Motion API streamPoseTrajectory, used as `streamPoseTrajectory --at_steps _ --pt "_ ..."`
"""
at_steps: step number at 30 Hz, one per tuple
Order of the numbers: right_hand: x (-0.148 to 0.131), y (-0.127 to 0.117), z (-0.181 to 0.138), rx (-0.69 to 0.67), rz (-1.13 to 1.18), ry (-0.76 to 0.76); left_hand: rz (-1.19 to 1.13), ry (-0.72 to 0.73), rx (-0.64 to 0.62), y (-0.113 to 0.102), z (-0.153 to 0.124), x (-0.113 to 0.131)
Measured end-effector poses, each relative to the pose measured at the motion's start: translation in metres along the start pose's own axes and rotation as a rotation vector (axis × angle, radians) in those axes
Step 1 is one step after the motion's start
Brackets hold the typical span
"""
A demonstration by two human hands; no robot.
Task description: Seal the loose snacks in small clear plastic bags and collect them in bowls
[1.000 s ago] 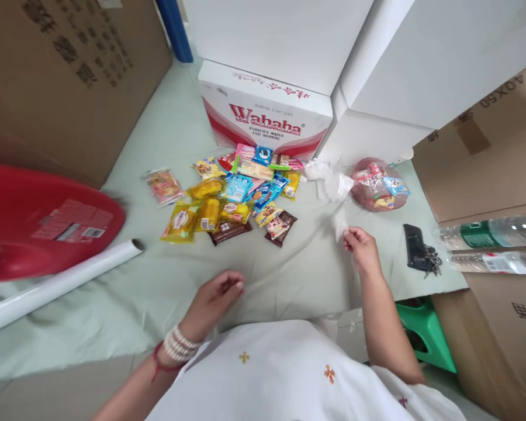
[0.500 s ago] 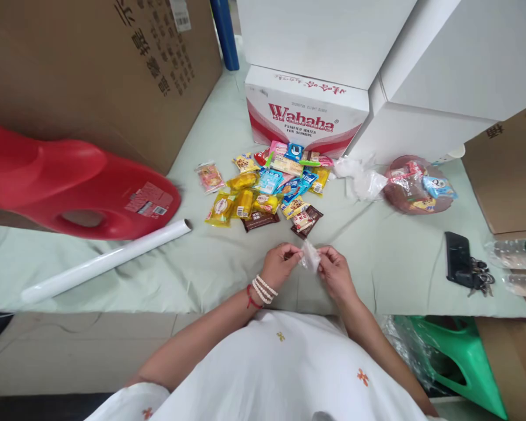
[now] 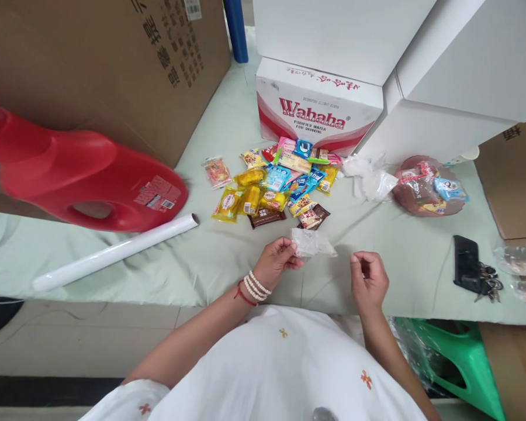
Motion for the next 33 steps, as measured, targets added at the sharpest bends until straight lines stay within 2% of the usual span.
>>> streamPoseTrajectory --at_steps 2,4,6,8,11,14,17,20,25,31,33 --pt "-0.018 0.014 0.002 -0.142 -0.038 -0.174 0.040 0.000 -0.034 0.003 0.000 0.001" --pt "-0.029 0.039 0.004 -0.338 -0.046 -0.288 0.078 0.004 -0.077 0.007 -0.001 0.002" --pt "-0.032 0.064 0.006 -0.480 -0.034 -0.314 0.092 0.010 -0.110 0.010 -0.002 0.001" --pt "-0.031 0.081 0.009 -0.526 0.016 -0.258 0.094 0.017 -0.115 0.011 -0.004 0.000" --pt "-0.027 0.091 0.011 -0.507 0.140 -0.108 0.128 0.046 -0.080 0.006 -0.004 -0.002" --pt "-0.017 0.095 0.008 -0.512 0.353 0.139 0.176 0.105 -0.002 -0.003 -0.002 0.001" --pt "-0.003 0.091 0.005 -0.457 0.613 0.418 0.160 0.129 0.027 -0.008 0.001 0.004" --pt "0.007 0.080 0.008 -0.360 0.767 0.575 0.094 0.119 0.022 -0.010 0.002 0.008" --pt "0.021 0.053 0.018 -0.181 0.811 0.604 -0.080 0.079 0.024 -0.016 0.002 0.014" --pt "0.038 0.038 0.010 -0.147 0.775 0.680 -0.077 0.012 0.075 -0.034 -0.004 0.003" --pt "0.037 0.038 0.007 -0.151 0.813 0.706 -0.022 0.043 0.119 -0.038 -0.008 0.003"
Point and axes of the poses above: each hand's wrist, its own z-axis towards the middle knuckle, its own y-axis out of the palm, x = y × z, the point moved 7 cm from there along z, towards the middle knuckle, and after that the axes turned 4 degrees about -y, right-handed, at the moved point
